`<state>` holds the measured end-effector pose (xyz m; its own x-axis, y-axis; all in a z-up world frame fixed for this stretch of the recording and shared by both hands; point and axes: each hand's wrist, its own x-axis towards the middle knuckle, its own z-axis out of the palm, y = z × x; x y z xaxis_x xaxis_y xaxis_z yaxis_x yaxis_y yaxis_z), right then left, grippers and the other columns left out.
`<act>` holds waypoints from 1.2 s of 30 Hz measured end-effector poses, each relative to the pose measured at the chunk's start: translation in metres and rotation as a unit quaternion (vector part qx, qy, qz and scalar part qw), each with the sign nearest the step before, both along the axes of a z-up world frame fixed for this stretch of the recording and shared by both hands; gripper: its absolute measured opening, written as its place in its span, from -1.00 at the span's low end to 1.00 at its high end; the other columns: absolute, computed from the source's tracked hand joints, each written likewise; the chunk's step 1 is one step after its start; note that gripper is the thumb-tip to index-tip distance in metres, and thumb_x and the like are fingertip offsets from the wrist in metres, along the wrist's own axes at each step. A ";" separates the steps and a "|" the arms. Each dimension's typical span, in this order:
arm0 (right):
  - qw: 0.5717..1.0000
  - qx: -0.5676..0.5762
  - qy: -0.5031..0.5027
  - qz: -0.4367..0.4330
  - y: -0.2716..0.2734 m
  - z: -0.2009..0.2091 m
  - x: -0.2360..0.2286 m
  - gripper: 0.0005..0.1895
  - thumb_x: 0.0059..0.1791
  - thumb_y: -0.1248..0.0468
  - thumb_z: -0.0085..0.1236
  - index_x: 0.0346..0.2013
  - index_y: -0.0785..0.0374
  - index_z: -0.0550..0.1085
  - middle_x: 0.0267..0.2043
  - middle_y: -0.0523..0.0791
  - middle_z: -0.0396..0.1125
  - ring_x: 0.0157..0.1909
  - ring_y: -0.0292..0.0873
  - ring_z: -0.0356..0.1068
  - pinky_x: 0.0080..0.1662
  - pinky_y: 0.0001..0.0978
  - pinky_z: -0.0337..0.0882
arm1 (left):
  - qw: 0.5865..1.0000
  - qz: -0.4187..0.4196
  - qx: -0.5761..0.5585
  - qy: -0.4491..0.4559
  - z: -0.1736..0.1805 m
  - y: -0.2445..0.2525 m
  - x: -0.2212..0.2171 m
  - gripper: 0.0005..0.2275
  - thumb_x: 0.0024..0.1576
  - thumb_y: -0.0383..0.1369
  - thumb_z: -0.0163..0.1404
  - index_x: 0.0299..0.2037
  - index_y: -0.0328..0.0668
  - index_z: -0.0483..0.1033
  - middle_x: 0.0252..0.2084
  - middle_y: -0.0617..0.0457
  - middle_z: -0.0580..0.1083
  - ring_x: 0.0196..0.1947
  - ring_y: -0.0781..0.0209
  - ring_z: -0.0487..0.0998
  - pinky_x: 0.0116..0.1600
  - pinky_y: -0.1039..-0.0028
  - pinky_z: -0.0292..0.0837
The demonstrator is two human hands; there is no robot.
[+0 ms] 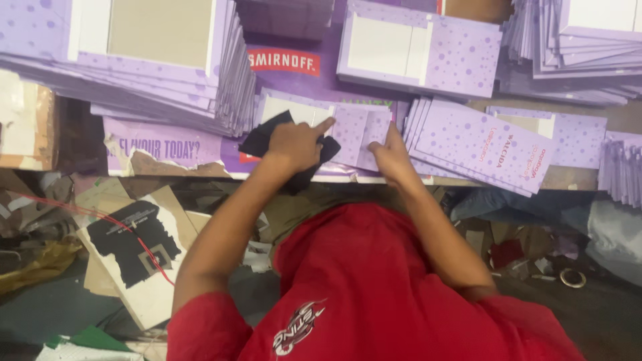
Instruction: The person repeatedly folds purple paper sheets with printed branding and places them into stacks on a cluttered workbench. The person uses a dark cloth to wipe the surface of the sheets before folding them.
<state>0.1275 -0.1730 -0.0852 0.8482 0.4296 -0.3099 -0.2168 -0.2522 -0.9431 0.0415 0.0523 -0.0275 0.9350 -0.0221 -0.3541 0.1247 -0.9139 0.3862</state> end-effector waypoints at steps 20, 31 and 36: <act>0.982 -0.095 -0.154 -0.046 -0.009 0.026 -0.009 0.01 -0.17 0.55 0.14 0.47 0.54 -0.15 0.29 0.28 0.19 0.32 0.17 0.29 0.30 -0.18 0.32 | 0.913 0.249 0.236 -0.222 -0.002 -0.010 -0.028 -0.80 0.13 -0.27 0.07 -0.26 -0.25 0.60 -0.09 -0.07 0.46 -0.14 -0.06 0.50 -0.10 0.11 0.42; 0.850 -0.416 -0.293 0.137 0.015 0.073 0.000 0.04 -0.27 0.19 0.50 0.42 0.27 0.18 0.44 0.21 0.02 0.41 0.25 0.02 0.36 0.22 0.06 | 0.951 0.146 0.163 -0.217 -0.011 0.003 -0.030 -0.43 0.07 0.02 0.15 0.23 -0.10 0.49 0.27 -0.13 0.35 0.22 -0.21 0.31 0.13 -0.12 0.21; 0.860 -0.407 -0.234 0.200 0.040 0.060 0.016 0.15 -0.46 0.06 0.59 0.36 0.18 0.28 0.33 0.01 0.09 0.40 0.19 -0.06 0.32 0.51 -0.27 | 0.957 0.142 0.137 -0.213 -0.023 0.008 -0.033 -0.44 0.12 0.01 0.14 0.25 -0.11 0.48 0.27 -0.13 0.35 0.22 -0.21 0.30 0.14 -0.14 0.20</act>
